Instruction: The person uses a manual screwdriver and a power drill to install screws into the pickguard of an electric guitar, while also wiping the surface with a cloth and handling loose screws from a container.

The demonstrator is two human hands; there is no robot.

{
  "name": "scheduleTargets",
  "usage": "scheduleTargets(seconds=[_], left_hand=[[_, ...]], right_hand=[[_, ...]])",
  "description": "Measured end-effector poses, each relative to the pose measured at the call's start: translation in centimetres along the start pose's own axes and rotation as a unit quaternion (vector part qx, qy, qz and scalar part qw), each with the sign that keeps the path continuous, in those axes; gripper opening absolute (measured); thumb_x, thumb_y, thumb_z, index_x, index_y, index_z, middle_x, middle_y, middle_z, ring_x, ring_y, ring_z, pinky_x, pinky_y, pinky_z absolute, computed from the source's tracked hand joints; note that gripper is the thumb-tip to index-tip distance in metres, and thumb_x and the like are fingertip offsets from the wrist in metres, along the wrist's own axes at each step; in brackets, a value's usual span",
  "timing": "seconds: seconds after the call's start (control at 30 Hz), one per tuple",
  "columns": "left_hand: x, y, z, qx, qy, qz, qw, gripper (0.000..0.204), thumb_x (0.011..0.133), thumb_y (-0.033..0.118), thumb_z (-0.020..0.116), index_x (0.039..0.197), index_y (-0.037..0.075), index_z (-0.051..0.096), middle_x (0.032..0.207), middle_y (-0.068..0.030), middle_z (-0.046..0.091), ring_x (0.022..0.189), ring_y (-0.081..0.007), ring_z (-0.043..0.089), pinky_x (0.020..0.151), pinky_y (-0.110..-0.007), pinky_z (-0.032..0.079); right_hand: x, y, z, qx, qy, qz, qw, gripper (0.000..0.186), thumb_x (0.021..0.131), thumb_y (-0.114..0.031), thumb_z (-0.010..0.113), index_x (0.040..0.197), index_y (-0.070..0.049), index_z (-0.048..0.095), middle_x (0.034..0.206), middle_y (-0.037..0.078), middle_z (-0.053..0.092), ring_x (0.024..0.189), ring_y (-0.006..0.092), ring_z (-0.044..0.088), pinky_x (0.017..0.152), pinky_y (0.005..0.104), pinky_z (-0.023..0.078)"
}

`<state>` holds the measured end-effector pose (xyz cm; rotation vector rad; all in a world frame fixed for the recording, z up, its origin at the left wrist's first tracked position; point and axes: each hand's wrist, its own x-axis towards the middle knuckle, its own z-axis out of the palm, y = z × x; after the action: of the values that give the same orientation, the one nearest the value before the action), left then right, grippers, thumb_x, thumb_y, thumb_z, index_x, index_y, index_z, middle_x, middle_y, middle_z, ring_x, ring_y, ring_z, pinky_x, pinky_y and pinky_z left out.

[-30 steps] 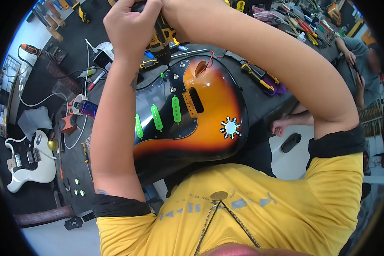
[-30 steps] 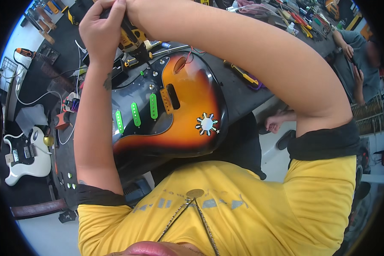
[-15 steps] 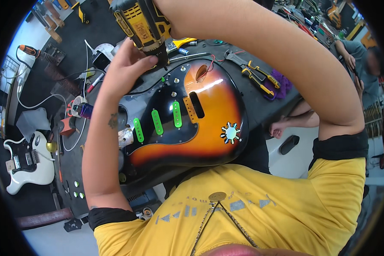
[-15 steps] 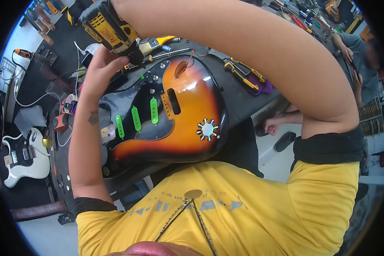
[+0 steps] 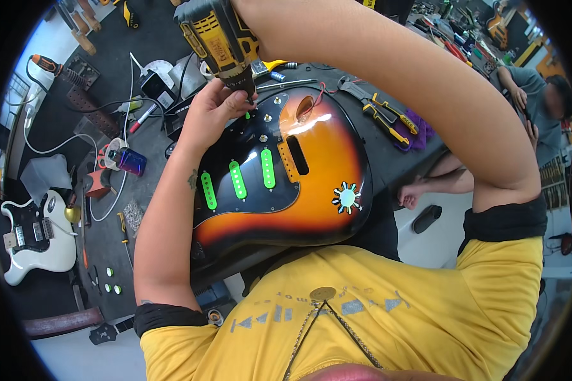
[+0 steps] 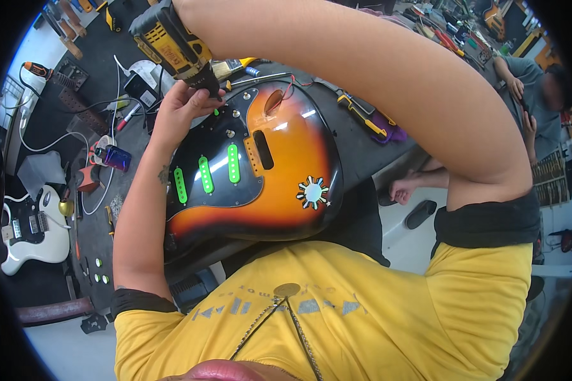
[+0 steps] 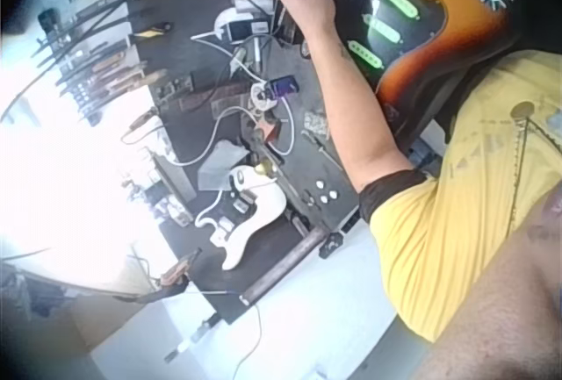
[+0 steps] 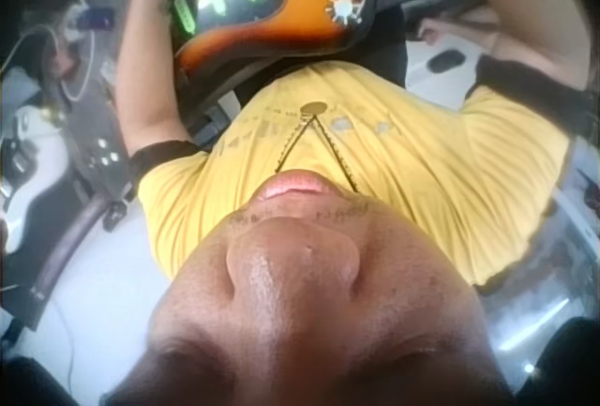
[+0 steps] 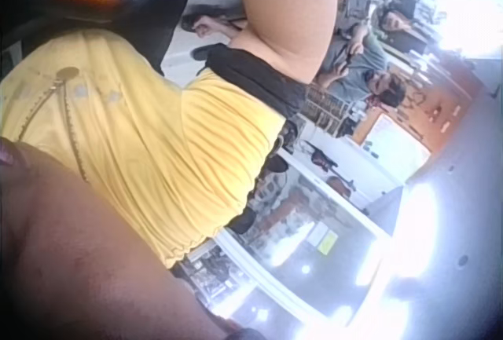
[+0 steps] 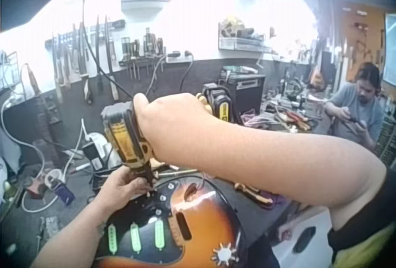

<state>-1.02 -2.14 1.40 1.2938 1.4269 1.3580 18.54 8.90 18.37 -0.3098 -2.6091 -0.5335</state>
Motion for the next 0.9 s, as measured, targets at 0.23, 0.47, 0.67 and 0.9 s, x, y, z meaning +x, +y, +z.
scheduleTargets(seconds=[0.23, 0.47, 0.67, 0.9], left_hand=[[-0.4, -0.7, -0.5, 0.005, -0.003, 0.015, 1.000, 0.036, 0.102, 0.020, 0.071, 0.131, 0.001, 0.060, 0.116, -0.0091, 0.075, 0.103, -0.0181, 0.072, 0.092, -0.033, 0.059], [-0.5, -1.2, -0.7, 0.028, -0.007, 0.027, 0.999, 0.037, 0.104, 0.025, 0.068, 0.132, 0.003, 0.058, 0.121, -0.0110, 0.075, 0.108, -0.0204, 0.074, 0.093, -0.033, 0.057], [-0.4, -1.0, -0.3, -0.003, -0.007, 0.024, 1.000, 0.036, 0.100, 0.020, 0.074, 0.129, 0.001, 0.061, 0.115, -0.0074, 0.075, 0.101, -0.0154, 0.071, 0.091, -0.031, 0.058], [0.0, -1.7, -0.6, 0.090, -0.012, 0.050, 0.995, 0.031, 0.100, 0.016, 0.074, 0.125, 0.001, 0.064, 0.111, -0.0069, 0.076, 0.099, -0.0138, 0.070, 0.089, -0.030, 0.058]], right_hand=[[-0.3, -0.9, -0.4, 0.020, -0.004, -0.016, 1.000, 0.040, 0.084, -0.013, 0.074, 0.112, 0.007, 0.055, 0.085, 0.020, 0.075, 0.082, 0.0333, 0.077, 0.065, 0.0389, 0.060], [-0.3, -0.9, -0.2, 0.004, 0.015, -0.028, 0.999, 0.040, 0.083, -0.014, 0.074, 0.111, 0.007, 0.056, 0.082, 0.018, 0.074, 0.079, 0.0325, 0.077, 0.064, 0.0379, 0.060], [-0.3, -1.0, 0.2, -0.004, 0.028, -0.035, 0.999, 0.039, 0.082, -0.013, 0.074, 0.110, 0.007, 0.056, 0.080, 0.017, 0.074, 0.076, 0.0317, 0.077, 0.061, 0.0377, 0.059], [-0.5, -1.5, 1.2, -0.057, 0.015, -0.032, 0.998, 0.040, 0.082, -0.014, 0.075, 0.111, 0.007, 0.056, 0.079, 0.016, 0.074, 0.076, 0.0312, 0.077, 0.061, 0.0376, 0.059]])
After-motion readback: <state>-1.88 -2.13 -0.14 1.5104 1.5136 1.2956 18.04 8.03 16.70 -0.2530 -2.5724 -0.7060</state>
